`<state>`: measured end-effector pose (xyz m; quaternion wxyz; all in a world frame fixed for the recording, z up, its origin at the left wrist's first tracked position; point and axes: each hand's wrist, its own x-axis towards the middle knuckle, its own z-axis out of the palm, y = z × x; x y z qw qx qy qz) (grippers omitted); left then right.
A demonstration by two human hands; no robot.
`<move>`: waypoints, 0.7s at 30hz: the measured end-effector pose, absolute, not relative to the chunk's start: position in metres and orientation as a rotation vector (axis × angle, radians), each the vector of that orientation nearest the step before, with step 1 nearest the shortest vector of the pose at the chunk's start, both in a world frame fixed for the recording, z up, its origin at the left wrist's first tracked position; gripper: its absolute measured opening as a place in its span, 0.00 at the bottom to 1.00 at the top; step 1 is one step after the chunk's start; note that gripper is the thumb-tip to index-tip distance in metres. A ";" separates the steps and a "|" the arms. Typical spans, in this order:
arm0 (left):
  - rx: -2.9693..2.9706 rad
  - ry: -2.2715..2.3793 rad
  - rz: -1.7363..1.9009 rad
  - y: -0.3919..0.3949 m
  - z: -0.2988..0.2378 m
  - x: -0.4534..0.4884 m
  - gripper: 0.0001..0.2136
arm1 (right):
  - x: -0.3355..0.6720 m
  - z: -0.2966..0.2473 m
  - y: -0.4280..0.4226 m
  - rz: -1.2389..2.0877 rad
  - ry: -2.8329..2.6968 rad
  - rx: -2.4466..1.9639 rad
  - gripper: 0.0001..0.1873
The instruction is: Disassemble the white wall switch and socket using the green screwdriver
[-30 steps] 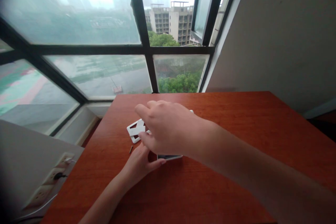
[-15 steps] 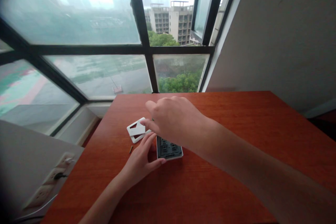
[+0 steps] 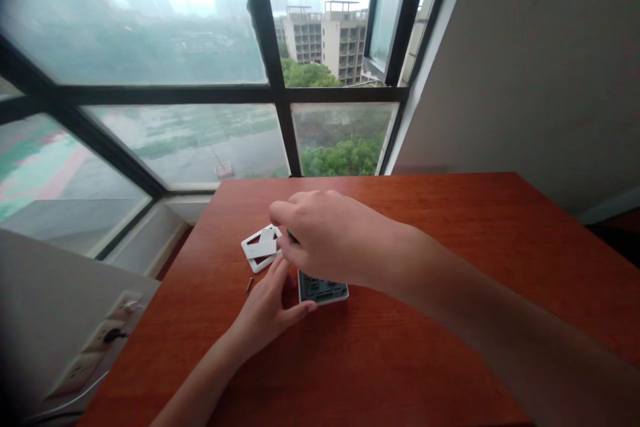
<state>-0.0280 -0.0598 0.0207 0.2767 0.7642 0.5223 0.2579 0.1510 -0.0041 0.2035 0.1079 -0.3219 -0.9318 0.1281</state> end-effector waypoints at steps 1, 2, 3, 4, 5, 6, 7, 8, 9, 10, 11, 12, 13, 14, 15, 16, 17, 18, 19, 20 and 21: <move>2.061 1.397 0.704 -0.060 0.021 -0.028 0.35 | 0.152 0.204 -0.004 0.432 -2.744 -0.879 0.12; 2.068 1.392 0.717 -0.060 0.021 -0.028 0.35 | 0.153 0.204 -0.005 0.472 -2.740 -0.834 0.14; 2.070 1.390 0.731 -0.060 0.021 -0.028 0.35 | 0.154 0.204 -0.005 0.491 -2.735 -0.817 0.16; 2.069 1.393 0.737 -0.060 0.021 -0.028 0.35 | 0.154 0.204 -0.005 0.485 -2.728 -0.834 0.15; 2.063 1.399 0.732 -0.060 0.021 -0.028 0.35 | 0.153 0.204 -0.005 0.454 -2.719 -0.878 0.14; 2.057 1.404 0.720 -0.060 0.021 -0.028 0.35 | 0.152 0.203 -0.005 0.408 -2.711 -0.936 0.12; 2.053 1.407 0.704 -0.060 0.022 -0.028 0.34 | 0.152 0.202 -0.004 0.363 -2.706 -0.992 0.12; 2.052 1.408 0.693 -0.060 0.022 -0.028 0.34 | 0.151 0.202 -0.003 0.332 -2.708 -1.030 0.12; 2.054 1.407 0.689 -0.060 0.022 -0.027 0.34 | 0.151 0.201 -0.003 0.321 -2.717 -1.035 0.11; 2.061 1.403 0.691 -0.060 0.022 -0.027 0.34 | 0.152 0.202 -0.003 0.334 -2.733 -1.005 0.09; 2.070 1.399 0.699 -0.060 0.022 -0.027 0.34 | 0.152 0.203 -0.004 0.363 -2.752 -0.954 0.09; 2.079 1.395 0.708 -0.060 0.022 -0.027 0.33 | 0.154 0.204 -0.005 0.396 -2.772 -0.900 0.12; 2.085 1.391 0.716 -0.060 0.021 -0.027 0.33 | 0.155 0.206 -0.006 0.420 -2.787 -0.861 0.15; 2.089 1.389 0.724 -0.060 0.021 -0.027 0.33 | 0.156 0.207 -0.008 0.422 -2.794 -0.852 0.17; 2.087 1.390 0.729 -0.060 0.021 -0.028 0.33 | 0.156 0.208 -0.009 0.402 -2.796 -0.876 0.17; 2.082 1.392 0.730 -0.060 0.021 -0.028 0.33 | 0.156 0.209 -0.010 0.364 -2.792 -0.926 0.15; 2.074 1.397 0.726 -0.060 0.021 -0.028 0.33 | 0.156 0.209 -0.010 0.317 -2.783 -0.979 0.13; 2.067 1.401 0.717 -0.060 0.022 -0.028 0.33 | 0.155 0.208 -0.010 0.277 -2.776 -1.020 0.12; 2.063 1.404 0.707 -0.060 0.022 -0.028 0.33 | 0.155 0.207 -0.010 0.253 -2.771 -1.042 0.12; 2.063 1.406 0.700 -0.060 0.023 -0.027 0.33 | 0.154 0.207 -0.009 0.248 -2.770 -1.038 0.11; 2.067 1.406 0.699 -0.060 0.023 -0.027 0.34 | 0.154 0.206 -0.009 0.260 -2.772 -1.014 0.10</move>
